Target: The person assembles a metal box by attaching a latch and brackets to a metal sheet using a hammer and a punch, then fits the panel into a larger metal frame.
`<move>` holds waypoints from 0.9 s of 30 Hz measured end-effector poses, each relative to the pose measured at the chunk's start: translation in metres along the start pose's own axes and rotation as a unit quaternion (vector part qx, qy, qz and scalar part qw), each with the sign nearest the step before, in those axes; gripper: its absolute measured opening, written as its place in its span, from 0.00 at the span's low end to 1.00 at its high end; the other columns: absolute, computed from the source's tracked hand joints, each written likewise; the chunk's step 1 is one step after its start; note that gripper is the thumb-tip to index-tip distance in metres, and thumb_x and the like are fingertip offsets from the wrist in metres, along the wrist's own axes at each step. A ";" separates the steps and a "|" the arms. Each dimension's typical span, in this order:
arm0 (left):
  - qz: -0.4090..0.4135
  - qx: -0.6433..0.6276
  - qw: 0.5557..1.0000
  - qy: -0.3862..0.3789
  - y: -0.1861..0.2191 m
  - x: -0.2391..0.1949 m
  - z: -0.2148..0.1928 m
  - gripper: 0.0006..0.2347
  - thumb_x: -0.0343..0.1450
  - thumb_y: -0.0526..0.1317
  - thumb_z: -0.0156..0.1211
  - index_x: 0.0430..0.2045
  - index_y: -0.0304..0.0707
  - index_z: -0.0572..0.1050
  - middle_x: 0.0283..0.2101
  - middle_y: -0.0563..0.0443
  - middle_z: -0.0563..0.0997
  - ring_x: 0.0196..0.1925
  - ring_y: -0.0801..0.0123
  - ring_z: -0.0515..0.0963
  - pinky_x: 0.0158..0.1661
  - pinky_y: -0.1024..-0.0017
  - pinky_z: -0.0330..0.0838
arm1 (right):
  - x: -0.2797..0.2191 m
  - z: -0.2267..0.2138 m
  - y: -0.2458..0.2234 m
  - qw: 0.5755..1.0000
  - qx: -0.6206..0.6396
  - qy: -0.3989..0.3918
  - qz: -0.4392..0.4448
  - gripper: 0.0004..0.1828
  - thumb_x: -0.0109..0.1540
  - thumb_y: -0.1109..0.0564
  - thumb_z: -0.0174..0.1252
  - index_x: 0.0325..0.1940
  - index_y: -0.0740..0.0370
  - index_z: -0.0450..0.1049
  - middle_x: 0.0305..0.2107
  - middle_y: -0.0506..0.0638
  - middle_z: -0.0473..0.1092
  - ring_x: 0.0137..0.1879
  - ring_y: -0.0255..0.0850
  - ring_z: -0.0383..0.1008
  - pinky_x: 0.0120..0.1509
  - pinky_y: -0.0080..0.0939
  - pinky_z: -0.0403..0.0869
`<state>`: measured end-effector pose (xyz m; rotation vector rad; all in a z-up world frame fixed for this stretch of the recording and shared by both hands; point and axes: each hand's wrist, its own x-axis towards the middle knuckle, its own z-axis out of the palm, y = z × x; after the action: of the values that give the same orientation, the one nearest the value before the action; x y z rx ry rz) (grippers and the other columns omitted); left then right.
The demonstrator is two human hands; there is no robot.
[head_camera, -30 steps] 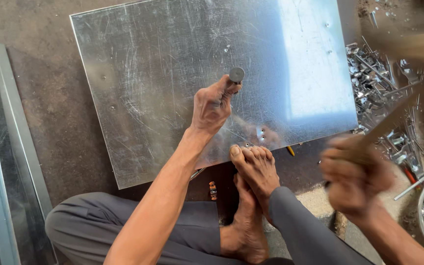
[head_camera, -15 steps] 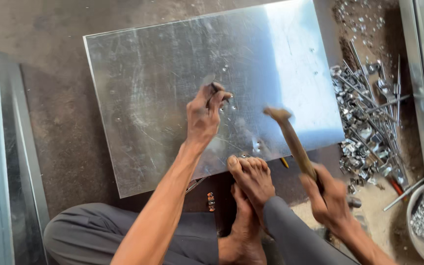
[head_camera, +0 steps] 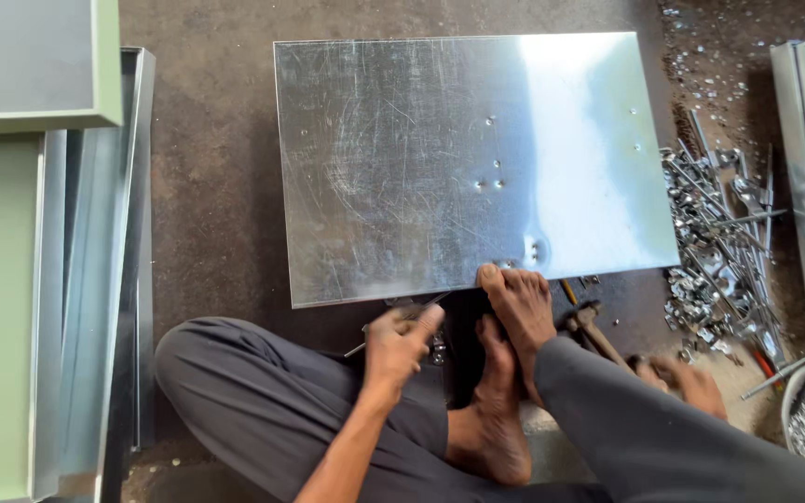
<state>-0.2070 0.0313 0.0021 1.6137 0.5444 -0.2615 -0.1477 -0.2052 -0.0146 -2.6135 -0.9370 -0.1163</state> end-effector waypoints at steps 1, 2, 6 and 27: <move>-0.127 -0.165 0.978 0.001 -0.001 0.003 -0.008 0.18 0.68 0.50 0.68 0.40 0.31 0.79 0.34 0.45 0.86 0.27 0.65 0.81 0.22 0.69 0.70 | -0.011 -0.009 0.009 1.000 -0.004 0.005 -0.001 0.39 0.54 0.64 0.58 0.69 0.55 0.58 0.54 0.59 0.63 0.65 0.57 0.62 0.72 0.54 0.57; -0.121 -0.165 0.979 -0.001 -0.004 0.003 -0.015 0.18 0.68 0.50 0.68 0.40 0.31 0.79 0.34 0.45 0.86 0.27 0.65 0.81 0.22 0.69 0.70 | -0.029 -0.030 0.031 0.953 0.180 0.059 0.237 0.30 0.59 0.61 0.56 0.66 0.62 0.61 0.51 0.59 0.66 0.59 0.53 0.66 0.67 0.52 0.61; -0.036 -0.314 0.948 0.036 -0.009 0.017 -0.030 0.19 0.68 0.48 0.69 0.42 0.28 0.76 0.35 0.47 0.84 0.29 0.67 0.83 0.24 0.72 0.73 | -0.042 -0.036 0.098 0.606 0.544 0.125 0.567 0.18 0.69 0.58 0.53 0.56 0.77 0.70 0.44 0.59 0.71 0.43 0.44 0.71 0.51 0.46 0.69; 0.186 0.410 0.893 0.008 0.012 0.005 -0.050 0.24 0.54 0.33 0.74 0.45 0.35 0.74 0.46 0.40 0.76 0.48 0.45 0.75 0.47 0.55 0.72 | -0.071 -0.039 0.178 0.902 0.063 0.050 0.424 0.17 0.68 0.52 0.58 0.57 0.63 0.76 0.50 0.63 0.75 0.48 0.52 0.79 0.47 0.48 0.79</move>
<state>-0.2039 0.0806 0.0164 2.5025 0.1060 -0.1961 -0.0893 -0.3894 -0.0469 -2.6115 0.2696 0.0393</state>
